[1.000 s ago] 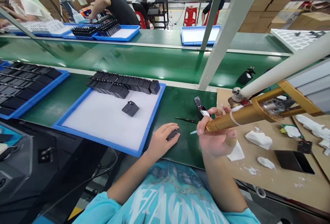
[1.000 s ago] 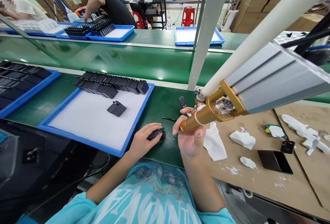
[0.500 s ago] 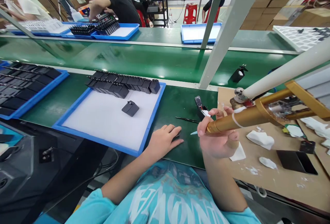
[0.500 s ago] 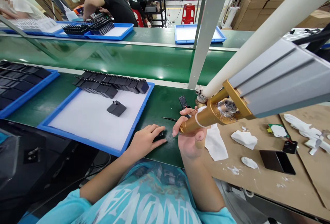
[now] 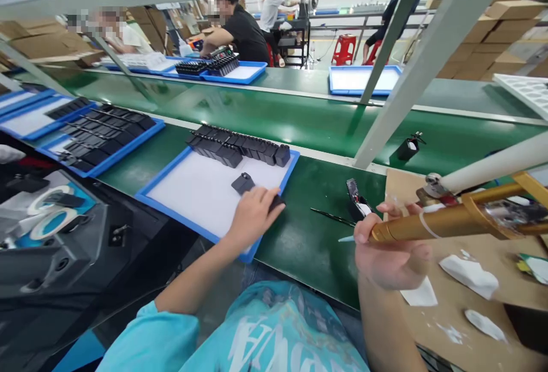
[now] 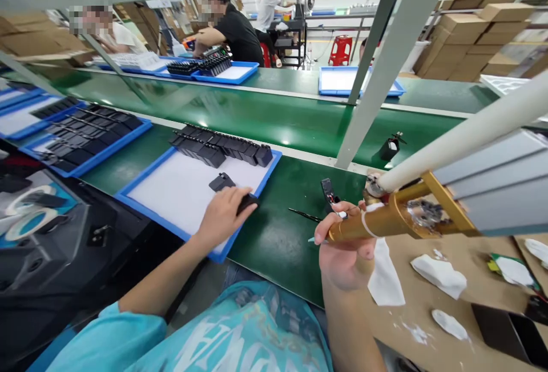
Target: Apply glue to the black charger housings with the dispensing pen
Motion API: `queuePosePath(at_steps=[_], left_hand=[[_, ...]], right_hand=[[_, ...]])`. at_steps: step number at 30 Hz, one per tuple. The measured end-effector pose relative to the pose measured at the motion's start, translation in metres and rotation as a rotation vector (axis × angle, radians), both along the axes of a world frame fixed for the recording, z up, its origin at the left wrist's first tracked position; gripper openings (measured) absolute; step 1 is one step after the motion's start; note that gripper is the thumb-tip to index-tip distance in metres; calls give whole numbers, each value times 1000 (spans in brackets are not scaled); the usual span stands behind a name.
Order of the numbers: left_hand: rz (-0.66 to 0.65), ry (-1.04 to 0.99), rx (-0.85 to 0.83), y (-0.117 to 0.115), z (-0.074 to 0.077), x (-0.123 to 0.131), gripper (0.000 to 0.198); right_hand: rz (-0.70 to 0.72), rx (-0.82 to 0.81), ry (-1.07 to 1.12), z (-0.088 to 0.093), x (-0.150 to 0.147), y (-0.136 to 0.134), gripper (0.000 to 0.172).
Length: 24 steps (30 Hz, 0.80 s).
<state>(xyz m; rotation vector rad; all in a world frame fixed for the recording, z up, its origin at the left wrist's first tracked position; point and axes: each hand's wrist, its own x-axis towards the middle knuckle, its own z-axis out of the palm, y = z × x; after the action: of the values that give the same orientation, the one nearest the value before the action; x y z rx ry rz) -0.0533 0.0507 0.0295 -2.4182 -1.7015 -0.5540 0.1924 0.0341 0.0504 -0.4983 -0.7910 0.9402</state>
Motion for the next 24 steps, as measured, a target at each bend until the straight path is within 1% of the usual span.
queuePosePath(at_steps=[1, 3, 5, 7, 9, 12, 14, 15, 16, 18, 20, 21, 22, 24], left_hand=[[59, 43, 40, 7, 0, -14, 33], [114, 109, 73, 19, -4, -37, 30], [137, 117, 93, 28, -12, -51, 26], [158, 73, 112, 33, -19, -58, 27], [177, -18, 59, 36, -24, -62, 34], [178, -218, -139, 41, -28, -68, 39], [167, -430, -233, 43, -26, -73, 39], [160, -588, -277, 43, -24, -75, 40], [152, -789, -335, 42, -21, -76, 41], [108, -1259, -498, 38, -14, -75, 45], [10, -1657, -659, 31, -6, -71, 45], [-42, -1786, -711, 28, -2, -69, 44], [-85, -1866, -747, 25, 1, -67, 43], [-120, -1912, -771, 24, 4, -64, 44]], right_hand=[[4, 1, 11, 0, 0, 0, 45], [10, -1, 22, 0, 0, 1, 44], [15, -2, 21, 0, 0, 1, 44], [24, 1, 21, -1, 0, 2, 45], [24, 12, 27, -3, 0, 2, 46], [11, 24, 31, -6, 2, 3, 46], [16, 33, 26, -7, 3, 4, 47], [19, 33, 23, -8, 4, 4, 48], [20, 35, 20, -8, 5, 5, 48], [22, 37, 13, -9, 6, 5, 48], [19, 31, 14, -9, 6, 5, 48], [15, 25, 16, -8, 6, 5, 48], [6, 18, 17, -8, 6, 5, 48], [-28, -3, 15, -8, 5, 5, 48]])
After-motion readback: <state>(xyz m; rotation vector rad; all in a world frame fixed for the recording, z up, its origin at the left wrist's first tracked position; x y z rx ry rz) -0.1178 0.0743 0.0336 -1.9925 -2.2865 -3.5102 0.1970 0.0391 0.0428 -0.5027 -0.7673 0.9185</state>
